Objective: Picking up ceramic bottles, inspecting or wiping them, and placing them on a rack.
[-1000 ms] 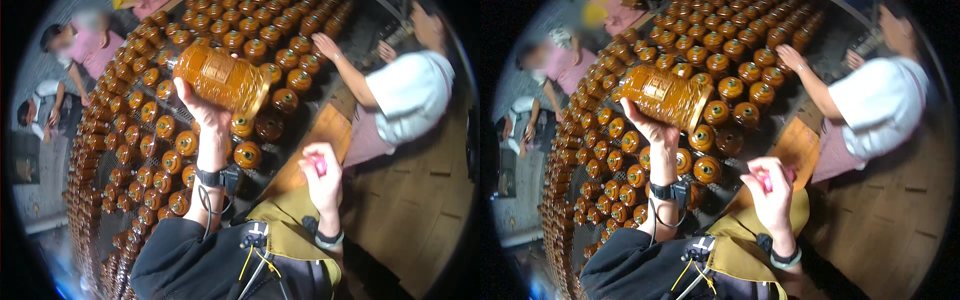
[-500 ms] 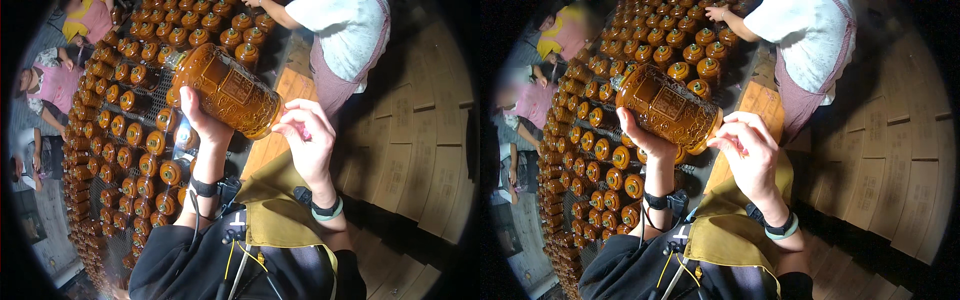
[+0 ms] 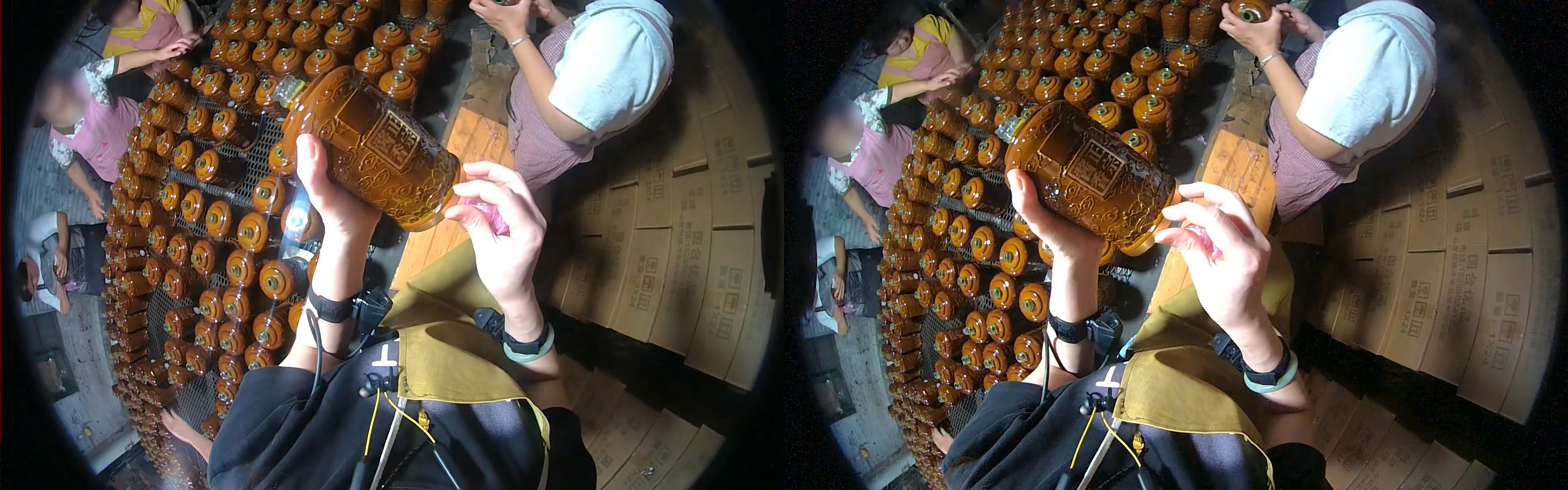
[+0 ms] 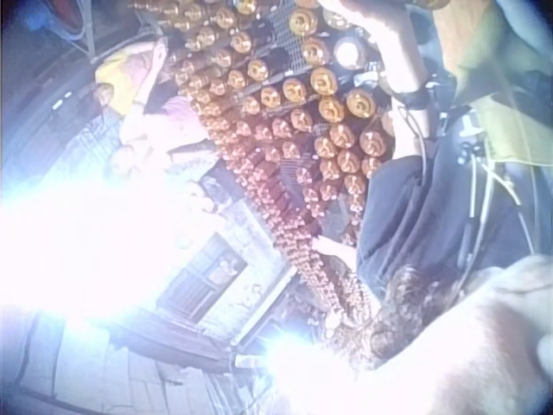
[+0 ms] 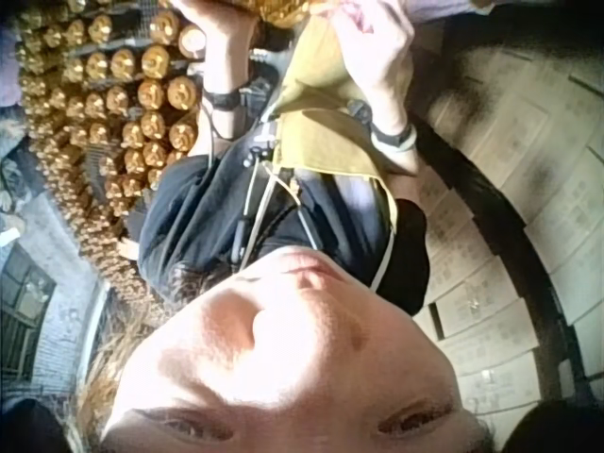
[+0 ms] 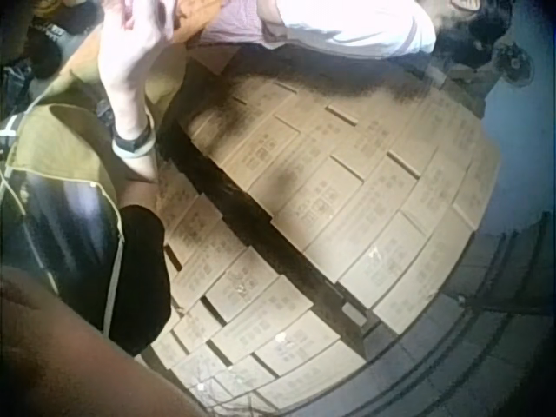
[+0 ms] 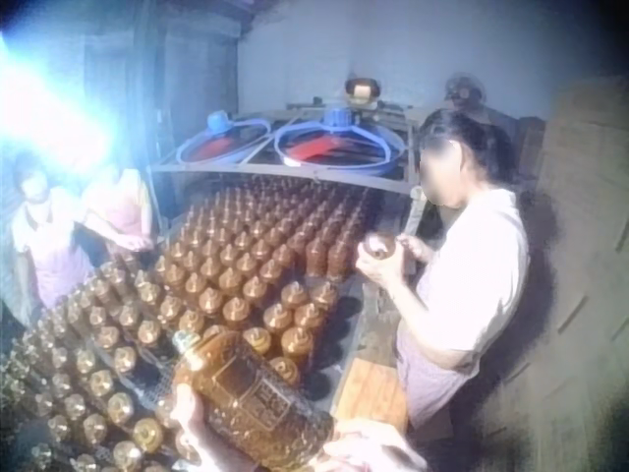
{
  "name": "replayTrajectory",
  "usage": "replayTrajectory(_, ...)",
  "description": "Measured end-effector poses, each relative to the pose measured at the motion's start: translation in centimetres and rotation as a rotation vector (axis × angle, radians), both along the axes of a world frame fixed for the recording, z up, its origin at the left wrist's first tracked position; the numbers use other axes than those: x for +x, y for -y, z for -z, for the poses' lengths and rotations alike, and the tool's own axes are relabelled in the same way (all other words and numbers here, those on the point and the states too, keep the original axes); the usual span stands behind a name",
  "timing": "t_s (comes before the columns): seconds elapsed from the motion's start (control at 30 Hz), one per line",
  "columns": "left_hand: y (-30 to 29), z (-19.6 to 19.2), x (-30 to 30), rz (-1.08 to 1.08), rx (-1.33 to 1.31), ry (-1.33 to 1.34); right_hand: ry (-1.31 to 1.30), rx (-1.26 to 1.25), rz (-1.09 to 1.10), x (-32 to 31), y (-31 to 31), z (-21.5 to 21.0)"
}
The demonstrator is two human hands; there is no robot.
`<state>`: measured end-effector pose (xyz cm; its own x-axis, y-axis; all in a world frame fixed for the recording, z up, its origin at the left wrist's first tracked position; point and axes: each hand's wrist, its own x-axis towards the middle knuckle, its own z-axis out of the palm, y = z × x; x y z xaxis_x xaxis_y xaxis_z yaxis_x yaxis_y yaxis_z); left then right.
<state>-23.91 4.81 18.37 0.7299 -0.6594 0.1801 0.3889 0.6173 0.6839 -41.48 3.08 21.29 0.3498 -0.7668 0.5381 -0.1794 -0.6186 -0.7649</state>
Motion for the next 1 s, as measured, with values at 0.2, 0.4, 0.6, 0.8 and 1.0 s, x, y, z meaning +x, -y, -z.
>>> replayTrajectory(0.2,-0.3,-0.3,0.0,0.013,0.016,0.030,-0.050,-0.018,-0.034,-0.3,0.2,0.3)
replayTrajectory(0.4,-0.1,-0.1,0.1,0.027,-0.012,0.055,-0.064,-0.077,-0.038,-0.2,0.3,0.2)
replayTrajectory(0.6,-0.2,-0.7,0.3,0.097,0.057,-0.014,-0.062,-0.003,-0.075,-0.3,0.9,0.1)
replayTrajectory(0.8,0.6,-0.7,0.8,0.142,0.109,-0.124,-0.172,-0.107,-0.128,-0.1,1.7,-0.3)
replayTrajectory(1.0,1.4,0.3,1.3,0.172,0.169,-0.107,-0.291,-0.189,-0.132,-0.1,2.4,0.2)
